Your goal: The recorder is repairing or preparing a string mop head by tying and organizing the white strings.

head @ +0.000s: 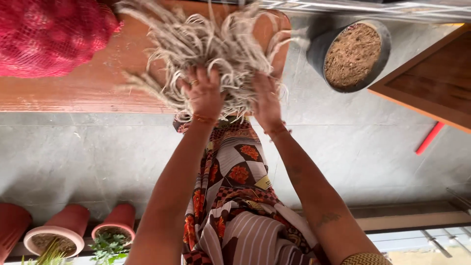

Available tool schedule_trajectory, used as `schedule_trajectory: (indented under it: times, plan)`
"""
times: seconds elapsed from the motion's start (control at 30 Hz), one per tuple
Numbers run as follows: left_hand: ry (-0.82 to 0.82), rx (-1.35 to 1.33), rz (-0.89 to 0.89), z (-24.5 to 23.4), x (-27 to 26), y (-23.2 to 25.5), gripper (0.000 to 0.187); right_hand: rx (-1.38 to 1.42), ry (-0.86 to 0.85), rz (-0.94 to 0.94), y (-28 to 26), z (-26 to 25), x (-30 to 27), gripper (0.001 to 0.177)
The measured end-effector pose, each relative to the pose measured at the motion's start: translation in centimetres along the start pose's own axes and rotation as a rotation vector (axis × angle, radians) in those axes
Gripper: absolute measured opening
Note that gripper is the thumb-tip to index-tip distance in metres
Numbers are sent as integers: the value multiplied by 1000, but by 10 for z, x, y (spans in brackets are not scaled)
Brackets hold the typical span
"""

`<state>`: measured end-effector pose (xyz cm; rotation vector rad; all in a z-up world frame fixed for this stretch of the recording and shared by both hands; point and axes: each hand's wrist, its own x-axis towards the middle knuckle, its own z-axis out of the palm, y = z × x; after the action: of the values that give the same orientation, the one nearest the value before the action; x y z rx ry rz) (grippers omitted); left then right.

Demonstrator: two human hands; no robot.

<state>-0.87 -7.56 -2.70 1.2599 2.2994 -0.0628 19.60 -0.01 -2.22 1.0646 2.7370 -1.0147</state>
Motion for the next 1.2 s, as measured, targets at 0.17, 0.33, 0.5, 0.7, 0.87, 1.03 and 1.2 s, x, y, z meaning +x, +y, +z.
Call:
schedule_trajectory:
  times: [0.17, 0.33, 0.5, 0.7, 0.87, 1.03, 1.2]
  plan:
    - [-63, -11, 38, -6, 2, 15, 86, -176, 353, 187, 9, -6, -33, 52]
    - [118, -80, 178, -40, -11, 16, 89, -57, 572, 216, 43, 7, 24, 28]
    - [330, -143, 596, -40, -4, 43, 79, -73, 569, 122, 34, -50, 68, 45]
    - [330, -7, 600, 9, 44, 80, 57, -128, 354, 64, 46, -48, 64, 54]
    - [438, -18, 622, 19, 8, 80, 35, -162, 400, 150, 42, -21, 19, 60]
    - [428, -79, 553, 12, 36, 95, 25, -148, 422, 185, 57, -26, 42, 52]
    - [489, -98, 486, -4, 85, 117, 27, -191, 508, 100, 74, -63, 96, 49]
